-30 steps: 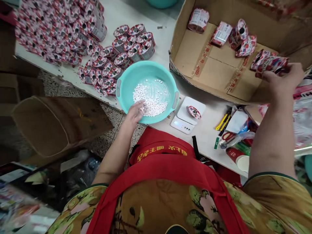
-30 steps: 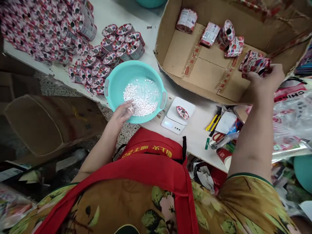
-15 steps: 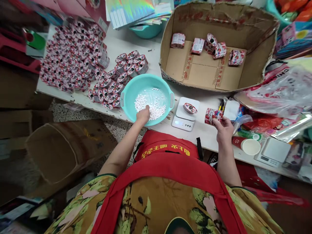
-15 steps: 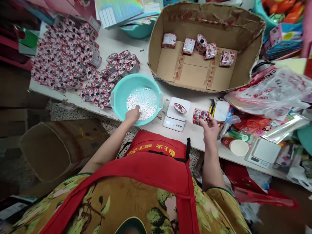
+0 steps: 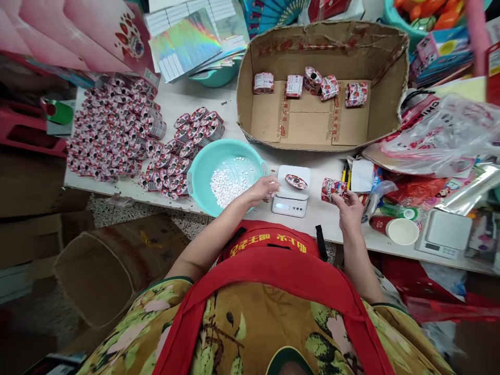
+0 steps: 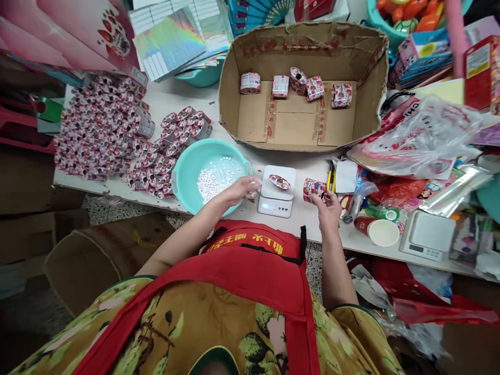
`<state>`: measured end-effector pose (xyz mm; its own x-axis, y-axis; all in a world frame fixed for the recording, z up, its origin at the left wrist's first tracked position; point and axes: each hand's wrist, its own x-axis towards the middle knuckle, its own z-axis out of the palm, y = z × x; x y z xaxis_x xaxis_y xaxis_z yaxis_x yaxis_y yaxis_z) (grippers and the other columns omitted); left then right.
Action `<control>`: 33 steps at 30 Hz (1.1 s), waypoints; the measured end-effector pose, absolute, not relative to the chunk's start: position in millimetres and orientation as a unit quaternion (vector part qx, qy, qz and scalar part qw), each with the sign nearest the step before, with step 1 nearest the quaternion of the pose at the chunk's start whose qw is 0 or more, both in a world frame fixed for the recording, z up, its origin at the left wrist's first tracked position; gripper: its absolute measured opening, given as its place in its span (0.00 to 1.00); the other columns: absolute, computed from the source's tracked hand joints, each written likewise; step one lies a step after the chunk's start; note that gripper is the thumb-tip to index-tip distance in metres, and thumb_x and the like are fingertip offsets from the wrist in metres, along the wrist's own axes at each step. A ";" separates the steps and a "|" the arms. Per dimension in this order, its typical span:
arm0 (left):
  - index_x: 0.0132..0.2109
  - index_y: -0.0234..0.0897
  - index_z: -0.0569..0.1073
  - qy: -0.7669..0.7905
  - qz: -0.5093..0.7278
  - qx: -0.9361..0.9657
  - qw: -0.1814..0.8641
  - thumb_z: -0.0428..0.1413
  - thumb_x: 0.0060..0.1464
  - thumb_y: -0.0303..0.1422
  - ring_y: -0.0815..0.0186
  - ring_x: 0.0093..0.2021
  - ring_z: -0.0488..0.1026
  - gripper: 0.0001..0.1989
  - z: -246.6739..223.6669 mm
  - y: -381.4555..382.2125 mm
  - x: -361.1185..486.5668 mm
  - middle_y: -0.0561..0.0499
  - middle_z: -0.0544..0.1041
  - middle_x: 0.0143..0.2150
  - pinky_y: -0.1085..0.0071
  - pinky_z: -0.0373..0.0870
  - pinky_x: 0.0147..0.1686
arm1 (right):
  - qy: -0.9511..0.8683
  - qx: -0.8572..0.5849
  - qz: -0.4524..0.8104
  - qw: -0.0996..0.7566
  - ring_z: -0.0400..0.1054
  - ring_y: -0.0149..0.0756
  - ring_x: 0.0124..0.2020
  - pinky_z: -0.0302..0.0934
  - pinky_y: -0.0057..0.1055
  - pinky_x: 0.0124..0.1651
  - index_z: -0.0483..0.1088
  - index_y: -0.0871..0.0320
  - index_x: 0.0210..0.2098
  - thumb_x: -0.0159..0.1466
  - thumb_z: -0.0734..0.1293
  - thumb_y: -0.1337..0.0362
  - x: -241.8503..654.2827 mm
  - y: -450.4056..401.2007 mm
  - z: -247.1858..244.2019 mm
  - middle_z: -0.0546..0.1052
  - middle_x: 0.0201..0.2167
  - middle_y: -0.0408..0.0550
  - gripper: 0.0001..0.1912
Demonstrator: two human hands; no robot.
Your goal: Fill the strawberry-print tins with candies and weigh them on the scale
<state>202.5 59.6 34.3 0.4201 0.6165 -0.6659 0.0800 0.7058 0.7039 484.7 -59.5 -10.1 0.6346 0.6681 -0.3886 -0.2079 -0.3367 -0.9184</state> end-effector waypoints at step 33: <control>0.38 0.31 0.71 0.591 0.227 0.330 0.700 0.54 0.61 0.27 0.76 0.19 0.63 0.03 16.3 94.2 250.2 0.54 0.70 0.25 0.80 0.52 0.18 | -0.128 -0.723 0.399 0.549 0.75 0.40 0.42 0.71 0.42 0.53 0.73 0.58 0.44 0.45 0.80 0.54 481.7 -83.1 -32.0 0.81 0.41 0.48 0.30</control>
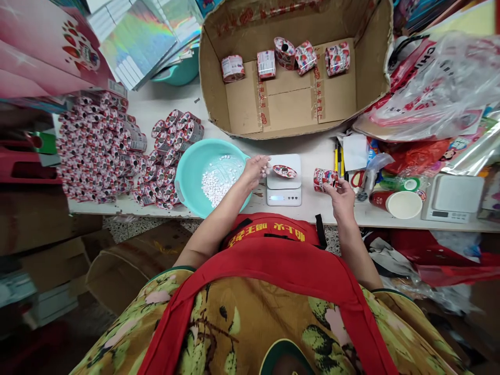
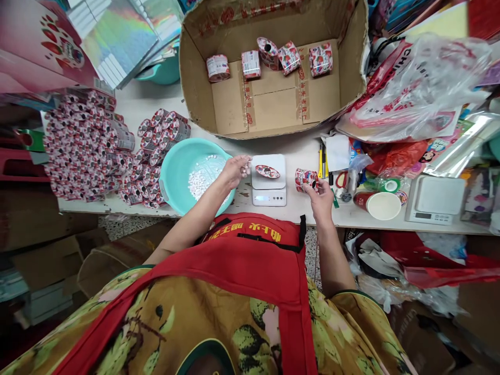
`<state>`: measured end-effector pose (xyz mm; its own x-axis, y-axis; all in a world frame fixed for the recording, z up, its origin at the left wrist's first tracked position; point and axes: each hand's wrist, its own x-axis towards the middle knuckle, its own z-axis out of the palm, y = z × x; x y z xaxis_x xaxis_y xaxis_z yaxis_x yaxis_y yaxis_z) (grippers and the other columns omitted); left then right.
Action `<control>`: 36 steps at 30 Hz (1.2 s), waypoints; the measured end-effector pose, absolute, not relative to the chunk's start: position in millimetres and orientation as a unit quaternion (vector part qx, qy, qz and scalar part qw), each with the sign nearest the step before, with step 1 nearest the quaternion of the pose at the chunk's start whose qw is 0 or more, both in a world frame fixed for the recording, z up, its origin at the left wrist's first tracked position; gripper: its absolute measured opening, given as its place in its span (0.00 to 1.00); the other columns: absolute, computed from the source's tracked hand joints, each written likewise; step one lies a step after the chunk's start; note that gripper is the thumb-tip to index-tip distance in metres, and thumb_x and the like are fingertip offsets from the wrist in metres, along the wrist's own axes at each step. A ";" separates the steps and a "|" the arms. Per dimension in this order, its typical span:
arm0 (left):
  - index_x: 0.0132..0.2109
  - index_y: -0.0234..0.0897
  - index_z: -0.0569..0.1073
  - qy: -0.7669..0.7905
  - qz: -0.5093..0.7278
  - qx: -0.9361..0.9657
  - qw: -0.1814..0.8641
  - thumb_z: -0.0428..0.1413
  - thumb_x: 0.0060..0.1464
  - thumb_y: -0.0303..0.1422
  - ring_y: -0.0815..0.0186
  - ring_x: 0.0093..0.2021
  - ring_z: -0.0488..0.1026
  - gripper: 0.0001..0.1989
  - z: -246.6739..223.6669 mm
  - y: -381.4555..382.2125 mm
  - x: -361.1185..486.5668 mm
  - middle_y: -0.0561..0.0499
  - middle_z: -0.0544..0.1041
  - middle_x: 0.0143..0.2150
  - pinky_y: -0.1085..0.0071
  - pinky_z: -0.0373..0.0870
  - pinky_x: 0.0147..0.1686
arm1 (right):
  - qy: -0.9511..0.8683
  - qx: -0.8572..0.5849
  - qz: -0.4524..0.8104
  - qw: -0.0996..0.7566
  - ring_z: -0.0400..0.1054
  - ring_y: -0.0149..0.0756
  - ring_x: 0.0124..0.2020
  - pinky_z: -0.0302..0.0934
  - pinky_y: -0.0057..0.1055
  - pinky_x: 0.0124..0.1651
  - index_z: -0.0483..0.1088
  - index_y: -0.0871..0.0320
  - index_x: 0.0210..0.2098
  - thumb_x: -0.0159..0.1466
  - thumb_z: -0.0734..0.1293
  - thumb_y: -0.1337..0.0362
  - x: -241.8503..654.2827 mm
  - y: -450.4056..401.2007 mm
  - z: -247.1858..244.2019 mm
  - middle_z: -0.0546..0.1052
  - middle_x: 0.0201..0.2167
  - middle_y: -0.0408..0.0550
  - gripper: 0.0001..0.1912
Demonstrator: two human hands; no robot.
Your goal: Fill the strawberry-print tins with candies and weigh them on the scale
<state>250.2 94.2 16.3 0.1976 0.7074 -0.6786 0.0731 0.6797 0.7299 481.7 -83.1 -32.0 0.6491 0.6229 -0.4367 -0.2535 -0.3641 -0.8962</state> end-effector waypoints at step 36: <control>0.36 0.37 0.73 0.568 0.107 0.647 0.498 0.59 0.55 0.26 0.67 0.27 0.64 0.03 14.6 94.4 239.1 0.56 0.66 0.24 0.73 0.56 0.31 | -0.112 -0.728 0.391 0.551 0.75 0.38 0.39 0.72 0.42 0.50 0.74 0.58 0.45 0.45 0.79 0.54 478.5 -101.9 -32.7 0.80 0.40 0.47 0.30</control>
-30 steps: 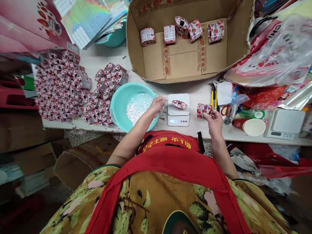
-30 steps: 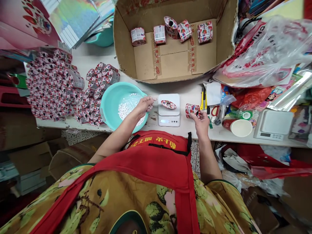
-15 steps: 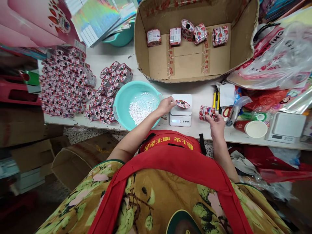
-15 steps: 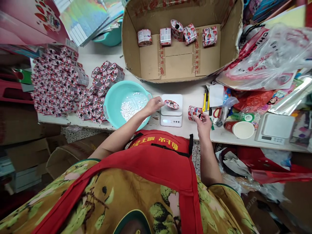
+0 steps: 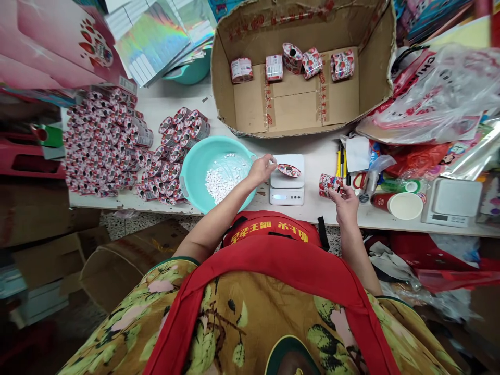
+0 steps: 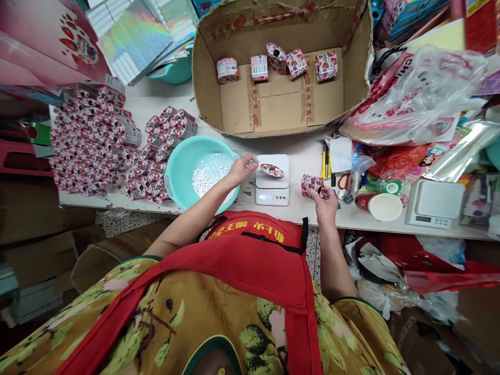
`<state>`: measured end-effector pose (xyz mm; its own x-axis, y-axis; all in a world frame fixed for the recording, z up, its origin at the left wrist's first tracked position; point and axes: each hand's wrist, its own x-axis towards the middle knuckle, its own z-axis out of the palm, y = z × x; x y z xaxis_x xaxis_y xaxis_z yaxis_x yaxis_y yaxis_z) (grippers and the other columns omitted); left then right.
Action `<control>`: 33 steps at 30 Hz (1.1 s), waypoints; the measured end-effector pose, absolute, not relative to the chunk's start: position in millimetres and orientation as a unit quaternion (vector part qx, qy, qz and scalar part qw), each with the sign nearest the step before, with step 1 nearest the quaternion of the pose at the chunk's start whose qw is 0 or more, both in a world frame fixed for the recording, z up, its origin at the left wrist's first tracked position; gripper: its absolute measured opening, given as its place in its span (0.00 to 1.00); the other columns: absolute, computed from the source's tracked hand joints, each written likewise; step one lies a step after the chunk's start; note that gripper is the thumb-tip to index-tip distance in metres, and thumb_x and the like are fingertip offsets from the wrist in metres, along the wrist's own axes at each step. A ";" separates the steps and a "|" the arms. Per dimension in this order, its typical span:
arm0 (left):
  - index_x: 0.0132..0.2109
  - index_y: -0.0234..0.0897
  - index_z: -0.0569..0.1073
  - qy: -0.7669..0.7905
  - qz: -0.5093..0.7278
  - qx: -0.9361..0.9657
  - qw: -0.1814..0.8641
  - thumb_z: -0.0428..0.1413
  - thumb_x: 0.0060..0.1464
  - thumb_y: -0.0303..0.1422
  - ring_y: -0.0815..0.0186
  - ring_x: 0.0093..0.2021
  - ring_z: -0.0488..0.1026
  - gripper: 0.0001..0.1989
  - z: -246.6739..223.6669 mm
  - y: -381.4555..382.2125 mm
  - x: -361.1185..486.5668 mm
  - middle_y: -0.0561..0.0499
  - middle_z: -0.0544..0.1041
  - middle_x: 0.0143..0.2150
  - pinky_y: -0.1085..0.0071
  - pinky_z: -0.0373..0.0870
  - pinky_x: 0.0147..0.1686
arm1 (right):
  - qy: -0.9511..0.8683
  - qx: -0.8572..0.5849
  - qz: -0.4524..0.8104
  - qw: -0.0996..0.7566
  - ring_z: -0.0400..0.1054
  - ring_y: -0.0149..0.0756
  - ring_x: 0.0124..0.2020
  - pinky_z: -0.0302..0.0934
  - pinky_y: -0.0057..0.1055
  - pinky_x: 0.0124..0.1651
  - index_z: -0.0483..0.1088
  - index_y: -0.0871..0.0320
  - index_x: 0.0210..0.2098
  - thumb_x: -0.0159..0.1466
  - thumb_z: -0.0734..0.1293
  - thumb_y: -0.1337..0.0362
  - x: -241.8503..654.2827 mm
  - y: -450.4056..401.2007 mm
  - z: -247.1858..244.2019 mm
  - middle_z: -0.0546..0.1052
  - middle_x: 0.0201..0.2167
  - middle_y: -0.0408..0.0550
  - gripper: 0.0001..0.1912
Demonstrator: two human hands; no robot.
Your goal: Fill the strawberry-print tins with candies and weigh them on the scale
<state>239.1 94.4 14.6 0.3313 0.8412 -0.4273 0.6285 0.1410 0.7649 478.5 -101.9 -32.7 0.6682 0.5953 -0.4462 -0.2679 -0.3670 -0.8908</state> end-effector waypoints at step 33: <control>0.38 0.30 0.75 0.526 0.185 0.447 0.699 0.59 0.51 0.21 0.73 0.26 0.72 0.05 6.1 89.2 268.0 0.49 0.79 0.33 0.78 0.58 0.24 | -0.102 -0.726 0.387 0.559 0.75 0.38 0.41 0.72 0.42 0.52 0.75 0.59 0.45 0.44 0.80 0.56 473.4 -99.3 -34.5 0.81 0.42 0.48 0.31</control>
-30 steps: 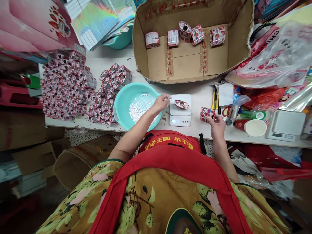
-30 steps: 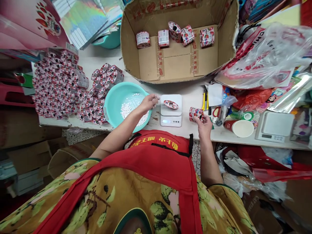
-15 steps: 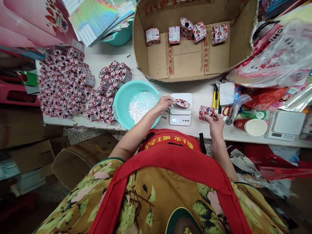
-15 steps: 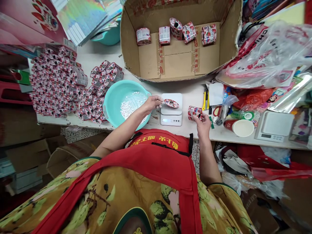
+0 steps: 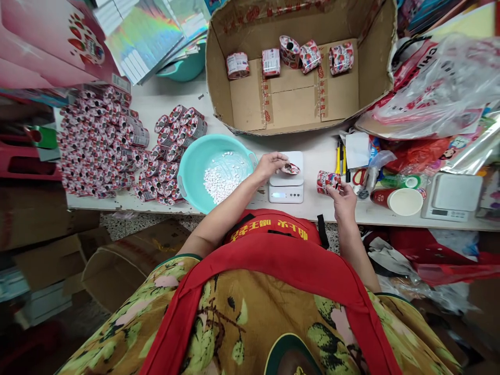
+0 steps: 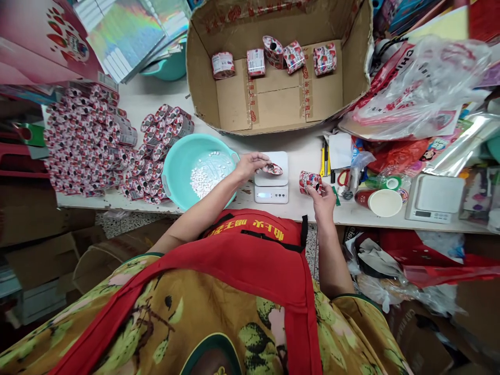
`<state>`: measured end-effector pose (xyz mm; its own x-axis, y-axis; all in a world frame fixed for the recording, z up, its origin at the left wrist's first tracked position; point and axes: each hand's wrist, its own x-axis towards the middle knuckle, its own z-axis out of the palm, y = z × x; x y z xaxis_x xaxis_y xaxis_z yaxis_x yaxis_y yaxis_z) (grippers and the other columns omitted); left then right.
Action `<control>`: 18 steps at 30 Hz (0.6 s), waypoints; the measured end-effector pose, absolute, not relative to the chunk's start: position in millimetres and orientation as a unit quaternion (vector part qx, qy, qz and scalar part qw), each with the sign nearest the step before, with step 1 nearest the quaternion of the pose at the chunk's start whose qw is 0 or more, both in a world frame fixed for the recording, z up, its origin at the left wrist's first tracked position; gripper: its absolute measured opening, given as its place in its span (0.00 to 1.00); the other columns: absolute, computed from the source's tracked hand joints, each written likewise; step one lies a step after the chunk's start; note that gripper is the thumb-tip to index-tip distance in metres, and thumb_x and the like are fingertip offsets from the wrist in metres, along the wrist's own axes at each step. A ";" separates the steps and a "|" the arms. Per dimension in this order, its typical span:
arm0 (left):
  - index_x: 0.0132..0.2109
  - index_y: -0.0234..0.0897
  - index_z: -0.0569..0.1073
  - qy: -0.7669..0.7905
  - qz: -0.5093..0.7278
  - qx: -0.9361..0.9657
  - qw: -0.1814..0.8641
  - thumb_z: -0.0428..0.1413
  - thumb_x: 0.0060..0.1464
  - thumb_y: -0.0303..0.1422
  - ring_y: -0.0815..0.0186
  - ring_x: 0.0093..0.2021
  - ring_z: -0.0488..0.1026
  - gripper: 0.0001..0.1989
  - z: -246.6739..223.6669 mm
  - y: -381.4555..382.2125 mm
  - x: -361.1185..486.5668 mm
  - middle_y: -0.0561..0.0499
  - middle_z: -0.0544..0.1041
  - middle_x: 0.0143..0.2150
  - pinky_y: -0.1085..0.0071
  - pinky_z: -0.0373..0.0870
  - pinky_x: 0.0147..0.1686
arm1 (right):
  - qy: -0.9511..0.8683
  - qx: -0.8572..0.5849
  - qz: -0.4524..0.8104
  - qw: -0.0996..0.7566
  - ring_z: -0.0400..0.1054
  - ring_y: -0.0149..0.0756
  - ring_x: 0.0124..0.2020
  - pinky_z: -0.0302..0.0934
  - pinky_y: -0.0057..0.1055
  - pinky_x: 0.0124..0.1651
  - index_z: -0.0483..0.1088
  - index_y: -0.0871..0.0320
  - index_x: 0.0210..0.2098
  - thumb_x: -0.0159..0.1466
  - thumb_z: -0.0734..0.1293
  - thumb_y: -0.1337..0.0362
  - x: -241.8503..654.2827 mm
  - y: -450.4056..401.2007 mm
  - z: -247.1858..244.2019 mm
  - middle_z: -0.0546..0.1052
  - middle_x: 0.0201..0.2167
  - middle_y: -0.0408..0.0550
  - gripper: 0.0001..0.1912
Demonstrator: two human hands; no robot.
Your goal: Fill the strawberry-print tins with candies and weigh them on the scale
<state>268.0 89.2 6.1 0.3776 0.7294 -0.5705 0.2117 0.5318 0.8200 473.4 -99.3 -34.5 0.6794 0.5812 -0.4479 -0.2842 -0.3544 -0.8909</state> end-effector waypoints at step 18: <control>0.44 0.38 0.78 0.483 0.012 0.775 0.406 0.61 0.58 0.29 0.60 0.39 0.71 0.06 9.4 80.2 262.5 0.46 0.77 0.42 0.69 0.61 0.38 | -0.115 -0.736 0.397 0.536 0.75 0.37 0.38 0.73 0.42 0.51 0.75 0.59 0.44 0.43 0.80 0.55 475.4 -87.9 -31.5 0.80 0.39 0.46 0.31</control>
<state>262.5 80.2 9.4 0.5325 0.7593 -0.3741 0.7395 -0.2023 0.6420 475.4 -87.9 -31.5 0.6582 0.5947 -0.4616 -0.2566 -0.3992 -0.8802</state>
